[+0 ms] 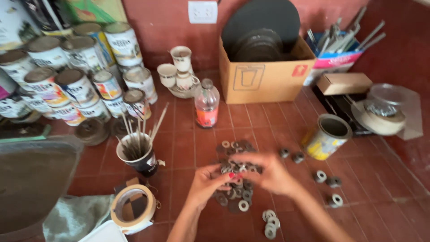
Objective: Sorting and organizing metal washers and spacers into groups on the floor
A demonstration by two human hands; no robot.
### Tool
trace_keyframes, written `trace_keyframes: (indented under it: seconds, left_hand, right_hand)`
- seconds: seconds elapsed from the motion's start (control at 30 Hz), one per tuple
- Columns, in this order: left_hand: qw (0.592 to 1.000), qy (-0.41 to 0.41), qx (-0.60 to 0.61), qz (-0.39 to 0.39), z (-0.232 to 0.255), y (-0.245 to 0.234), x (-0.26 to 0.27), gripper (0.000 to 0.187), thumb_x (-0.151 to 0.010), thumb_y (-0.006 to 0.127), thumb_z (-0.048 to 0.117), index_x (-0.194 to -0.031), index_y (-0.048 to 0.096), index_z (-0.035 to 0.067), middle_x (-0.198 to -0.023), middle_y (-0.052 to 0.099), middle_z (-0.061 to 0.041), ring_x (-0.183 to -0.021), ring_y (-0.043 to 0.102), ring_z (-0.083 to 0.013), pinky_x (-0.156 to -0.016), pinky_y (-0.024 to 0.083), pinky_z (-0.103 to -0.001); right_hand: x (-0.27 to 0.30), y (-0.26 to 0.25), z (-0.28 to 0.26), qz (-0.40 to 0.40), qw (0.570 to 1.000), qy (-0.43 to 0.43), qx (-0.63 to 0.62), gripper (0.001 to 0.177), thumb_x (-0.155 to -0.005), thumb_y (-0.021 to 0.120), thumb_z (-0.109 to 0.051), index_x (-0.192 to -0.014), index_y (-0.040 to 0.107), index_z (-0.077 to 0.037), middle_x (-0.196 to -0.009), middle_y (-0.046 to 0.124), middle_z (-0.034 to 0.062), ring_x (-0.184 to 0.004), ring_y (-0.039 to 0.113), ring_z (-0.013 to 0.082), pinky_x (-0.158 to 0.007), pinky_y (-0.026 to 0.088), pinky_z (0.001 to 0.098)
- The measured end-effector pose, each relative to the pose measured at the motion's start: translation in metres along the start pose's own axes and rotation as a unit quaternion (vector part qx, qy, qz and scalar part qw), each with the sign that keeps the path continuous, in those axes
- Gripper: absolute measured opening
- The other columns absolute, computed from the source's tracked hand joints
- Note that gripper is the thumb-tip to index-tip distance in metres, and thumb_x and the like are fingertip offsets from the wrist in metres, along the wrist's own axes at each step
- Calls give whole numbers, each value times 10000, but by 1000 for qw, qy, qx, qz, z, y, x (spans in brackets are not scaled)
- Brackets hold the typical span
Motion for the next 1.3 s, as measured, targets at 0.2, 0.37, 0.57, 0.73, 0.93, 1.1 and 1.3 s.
trace_keyframes:
  seconds: [0.2,0.37,0.57,0.73,0.93,1.1,1.3]
  left_hand:
    - [999,-37,-8,26,25,15,9,339,-839,782,128,-1136,769,-34,-1025,829,-243,-872,828,-321,-634,645,-311]
    - [999,-44,-13,16,25,15,11,321,-849,780,124,-1133,771,-24,-1003,835,-215,-866,829,-303,-626,639,-302]
    - [998,-51,-32,1,23,13,10,350,-847,781,105,-1173,770,-23,-1010,837,-191,-885,828,-286,-612,648,-292]
    - [999,-40,-25,-15,13,10,6,343,-848,781,101,-1171,772,-14,-1006,835,-195,-859,825,-279,-604,641,-278]
    - [998,-49,-27,-4,17,9,9,348,-855,777,113,-1175,769,-24,-1006,835,-204,-877,830,-293,-594,640,-277]
    - [999,-43,-10,-9,10,5,9,346,-855,773,79,-1188,759,-15,-1015,832,-224,-863,827,-307,-599,649,-297]
    - [994,98,14,-41,2,13,14,396,-814,822,21,-1193,728,-43,-1022,826,-218,-866,828,-264,-613,692,-302]
  right_hand:
    - [15,-52,38,143,976,143,87,353,-873,767,-102,-1224,747,-132,-1235,770,18,-1088,709,98,-890,555,242]
    - [60,-35,124,-18,963,162,216,356,-817,648,3,-1126,789,-105,-1147,798,53,-976,794,197,-861,601,340]
    - [94,-9,165,-141,912,266,280,472,-828,828,-198,-1282,702,-231,-1375,661,-1,-1204,683,229,-1059,499,439]
    - [102,-2,181,-72,931,187,307,375,-810,835,-229,-1170,728,-222,-1311,672,5,-1225,620,246,-1037,476,389]
    - [100,-5,168,-61,901,245,353,312,-816,732,-266,-1123,673,-254,-1038,763,64,-978,700,366,-796,524,472]
    - [94,-2,148,174,929,171,-279,294,-900,677,75,-1191,715,69,-1078,801,238,-975,793,299,-843,701,419]
    - [82,15,105,172,800,128,-560,271,-898,663,131,-1143,729,35,-1072,748,269,-984,752,343,-877,649,384]
Point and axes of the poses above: each hand's wrist, its own x-axis away from the middle knuckle, its own y-axis out of the palm, z = x × y, the point moved 1 cm from there along -x, towards the middle knuckle
